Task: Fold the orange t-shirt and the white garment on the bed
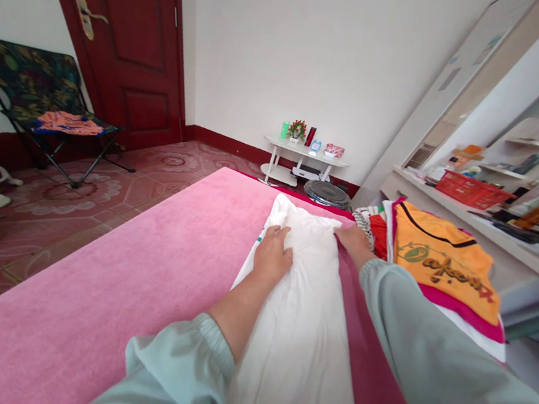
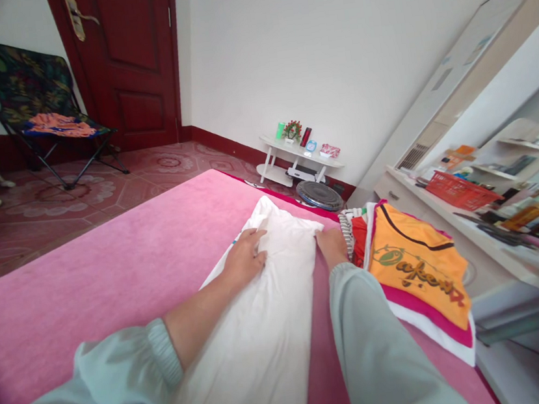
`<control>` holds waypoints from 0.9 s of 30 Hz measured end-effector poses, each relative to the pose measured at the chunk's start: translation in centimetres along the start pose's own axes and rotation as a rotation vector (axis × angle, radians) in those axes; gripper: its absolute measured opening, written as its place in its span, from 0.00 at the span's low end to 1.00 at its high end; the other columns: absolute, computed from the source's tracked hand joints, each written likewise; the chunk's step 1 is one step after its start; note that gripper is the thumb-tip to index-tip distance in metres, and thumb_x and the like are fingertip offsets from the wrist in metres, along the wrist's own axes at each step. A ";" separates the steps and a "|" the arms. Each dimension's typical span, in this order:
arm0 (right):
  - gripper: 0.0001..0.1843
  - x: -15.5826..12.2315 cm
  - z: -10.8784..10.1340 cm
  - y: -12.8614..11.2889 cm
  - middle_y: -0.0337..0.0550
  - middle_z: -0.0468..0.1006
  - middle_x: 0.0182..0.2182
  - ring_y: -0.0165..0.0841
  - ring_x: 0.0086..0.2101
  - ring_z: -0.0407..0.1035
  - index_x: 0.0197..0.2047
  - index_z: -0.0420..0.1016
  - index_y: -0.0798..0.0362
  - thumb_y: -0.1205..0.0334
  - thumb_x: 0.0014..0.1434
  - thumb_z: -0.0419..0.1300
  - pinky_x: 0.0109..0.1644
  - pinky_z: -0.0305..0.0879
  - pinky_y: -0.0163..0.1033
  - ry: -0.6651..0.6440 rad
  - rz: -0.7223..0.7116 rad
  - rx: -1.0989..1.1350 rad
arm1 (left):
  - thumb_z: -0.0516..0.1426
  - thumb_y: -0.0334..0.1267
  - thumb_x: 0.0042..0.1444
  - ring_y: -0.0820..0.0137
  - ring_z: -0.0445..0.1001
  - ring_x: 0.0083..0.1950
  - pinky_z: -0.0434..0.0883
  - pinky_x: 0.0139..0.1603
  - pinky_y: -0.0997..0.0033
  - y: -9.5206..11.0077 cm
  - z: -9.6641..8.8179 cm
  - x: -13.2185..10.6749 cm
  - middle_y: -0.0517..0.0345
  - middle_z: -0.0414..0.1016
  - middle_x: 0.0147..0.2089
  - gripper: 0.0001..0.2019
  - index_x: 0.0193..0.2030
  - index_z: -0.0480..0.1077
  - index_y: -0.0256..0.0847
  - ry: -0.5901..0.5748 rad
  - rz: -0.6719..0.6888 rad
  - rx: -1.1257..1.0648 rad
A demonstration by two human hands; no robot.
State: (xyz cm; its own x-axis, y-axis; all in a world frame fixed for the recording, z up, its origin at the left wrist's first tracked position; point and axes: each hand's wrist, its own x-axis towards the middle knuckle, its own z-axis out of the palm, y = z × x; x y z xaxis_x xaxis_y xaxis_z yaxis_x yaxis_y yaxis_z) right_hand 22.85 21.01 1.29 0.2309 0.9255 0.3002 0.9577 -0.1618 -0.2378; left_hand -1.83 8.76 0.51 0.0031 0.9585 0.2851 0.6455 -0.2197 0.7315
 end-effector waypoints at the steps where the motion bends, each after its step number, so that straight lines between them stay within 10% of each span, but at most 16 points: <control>1: 0.11 0.2 0.1 0.1 0.51 0.77 0.26 0.40 0.31 0.73 0.27 0.76 0.57 0.58 0.49 0.58 0.34 0.64 0.39 -0.006 -0.007 0.006 | 0.55 0.32 0.51 0.63 0.65 0.58 0.62 0.59 0.67 0.0 0.0 0.0 0.51 0.60 0.62 0.26 0.60 0.63 0.43 0.002 0.004 -0.001; 14: 0.19 -1.2 0.0 -0.6 0.55 0.75 0.44 0.39 0.47 0.67 0.47 0.70 0.61 0.65 0.58 0.46 0.52 0.60 0.42 0.291 -0.044 0.120 | 0.56 0.31 0.50 0.64 0.67 0.56 0.63 0.58 0.67 -0.5 0.4 0.2 0.52 0.64 0.59 0.25 0.57 0.66 0.43 0.036 0.043 -0.013; 20: 0.15 -2.6 -0.5 -2.0 0.47 0.74 0.50 0.36 0.52 0.65 0.46 0.73 0.52 0.64 0.56 0.53 0.56 0.57 0.40 -0.086 -0.413 0.098 | 0.55 0.32 0.52 0.65 0.68 0.54 0.63 0.58 0.68 -0.6 0.3 0.6 0.52 0.69 0.55 0.22 0.56 0.67 0.40 0.056 0.004 -0.081; 27: 0.15 -4.6 -0.9 -8.2 0.42 0.77 0.42 0.32 0.40 0.71 0.47 0.71 0.51 0.63 0.58 0.51 0.48 0.63 0.36 -0.086 -0.455 0.213 | 0.57 0.29 0.49 0.63 0.70 0.50 0.65 0.55 0.65 -0.6 -0.1 0.8 0.49 0.73 0.48 0.24 0.56 0.67 0.35 0.108 -0.025 -0.087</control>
State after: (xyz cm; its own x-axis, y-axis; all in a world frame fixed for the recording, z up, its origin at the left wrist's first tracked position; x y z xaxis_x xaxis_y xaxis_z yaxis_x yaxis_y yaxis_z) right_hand 14.13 17.82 2.66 -0.2247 0.9122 0.3425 0.8997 0.3292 -0.2867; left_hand -2.23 9.61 0.35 -0.0973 0.9397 0.3278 0.5756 -0.2156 0.7888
